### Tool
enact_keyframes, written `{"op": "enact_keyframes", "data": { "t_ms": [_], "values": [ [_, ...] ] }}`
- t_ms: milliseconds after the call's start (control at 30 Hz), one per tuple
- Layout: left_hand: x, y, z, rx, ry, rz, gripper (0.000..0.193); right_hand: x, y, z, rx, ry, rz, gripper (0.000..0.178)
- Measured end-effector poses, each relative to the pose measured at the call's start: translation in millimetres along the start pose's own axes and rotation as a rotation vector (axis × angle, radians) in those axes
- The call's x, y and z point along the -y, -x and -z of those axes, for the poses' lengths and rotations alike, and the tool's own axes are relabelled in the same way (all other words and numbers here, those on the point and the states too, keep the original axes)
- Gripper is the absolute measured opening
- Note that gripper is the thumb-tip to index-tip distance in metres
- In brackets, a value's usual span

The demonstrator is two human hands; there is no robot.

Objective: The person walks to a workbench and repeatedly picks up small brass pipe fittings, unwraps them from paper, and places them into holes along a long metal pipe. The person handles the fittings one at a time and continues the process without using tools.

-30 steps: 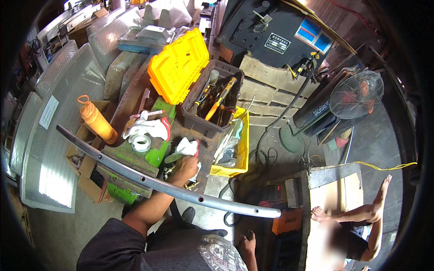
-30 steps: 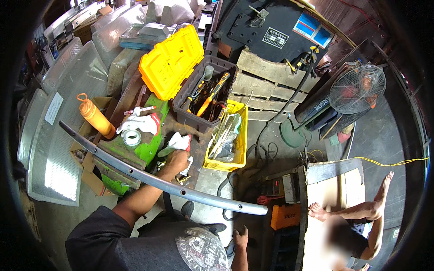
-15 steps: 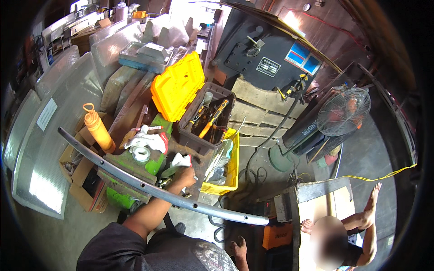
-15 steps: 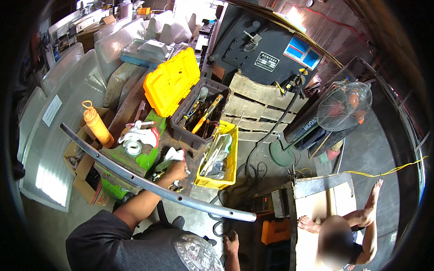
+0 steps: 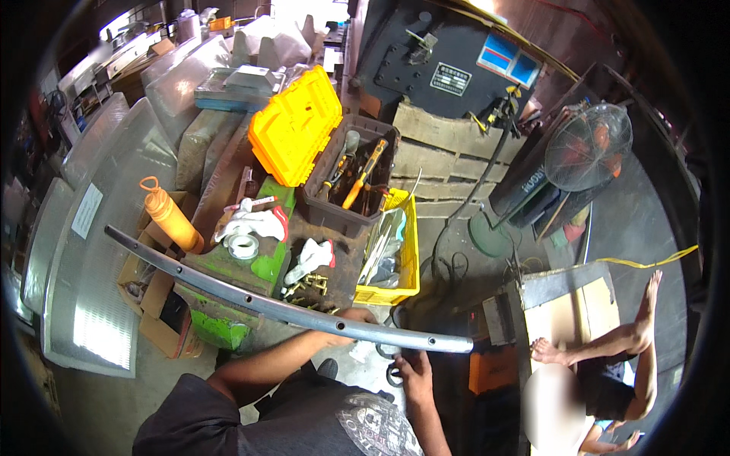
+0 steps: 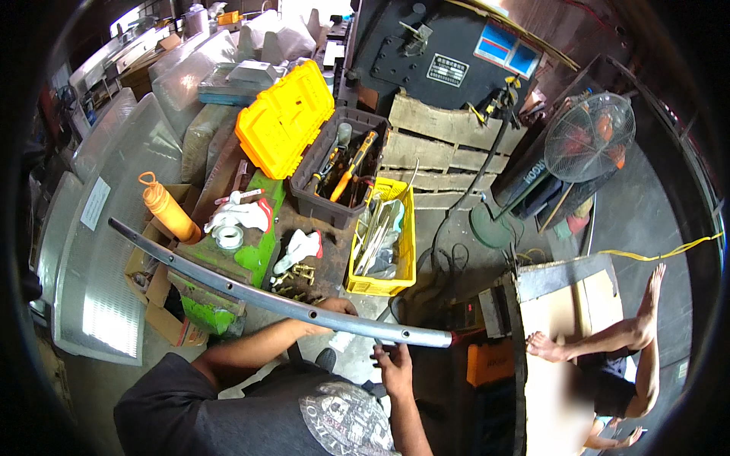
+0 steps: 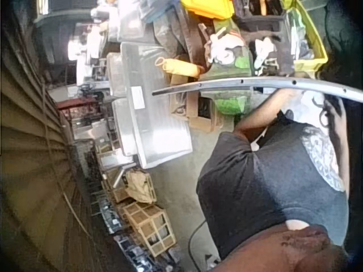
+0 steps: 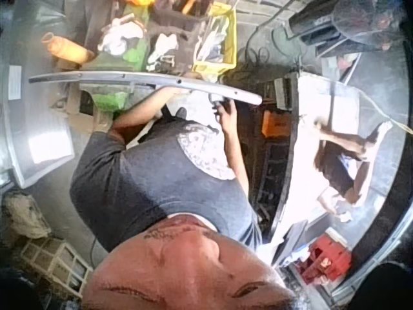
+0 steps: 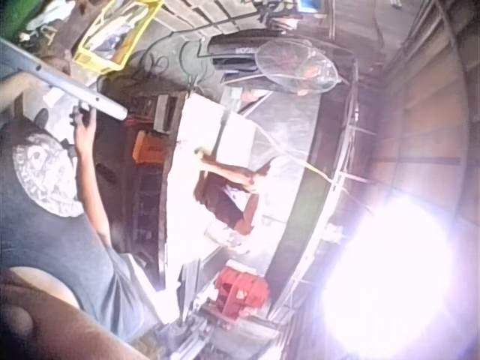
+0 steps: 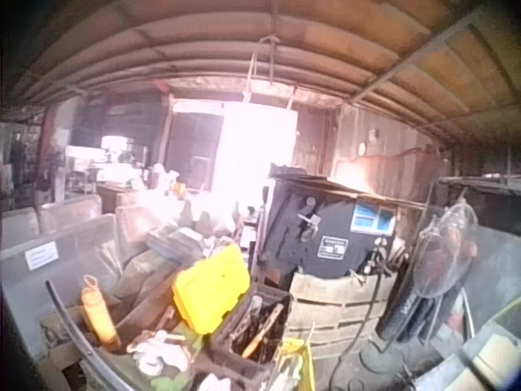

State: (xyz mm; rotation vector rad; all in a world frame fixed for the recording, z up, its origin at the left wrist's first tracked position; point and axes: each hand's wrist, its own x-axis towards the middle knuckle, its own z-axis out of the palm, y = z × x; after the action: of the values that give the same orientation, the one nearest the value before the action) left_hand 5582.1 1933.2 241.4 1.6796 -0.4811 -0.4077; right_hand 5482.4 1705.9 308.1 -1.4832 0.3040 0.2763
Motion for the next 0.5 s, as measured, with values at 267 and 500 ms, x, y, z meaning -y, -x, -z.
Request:
{"op": "enact_keyframes", "data": {
  "t_ms": [267,500],
  "values": [
    [-63,18,-51,0.126,0.592,0.176,0.023,34,7,-8,0.051,-0.1,0.012,0.025],
    [-86,12,-51,0.279,0.504,0.138,0.02,36,29,4,0.016,-0.301,0.032,0.042]
  ]
}}
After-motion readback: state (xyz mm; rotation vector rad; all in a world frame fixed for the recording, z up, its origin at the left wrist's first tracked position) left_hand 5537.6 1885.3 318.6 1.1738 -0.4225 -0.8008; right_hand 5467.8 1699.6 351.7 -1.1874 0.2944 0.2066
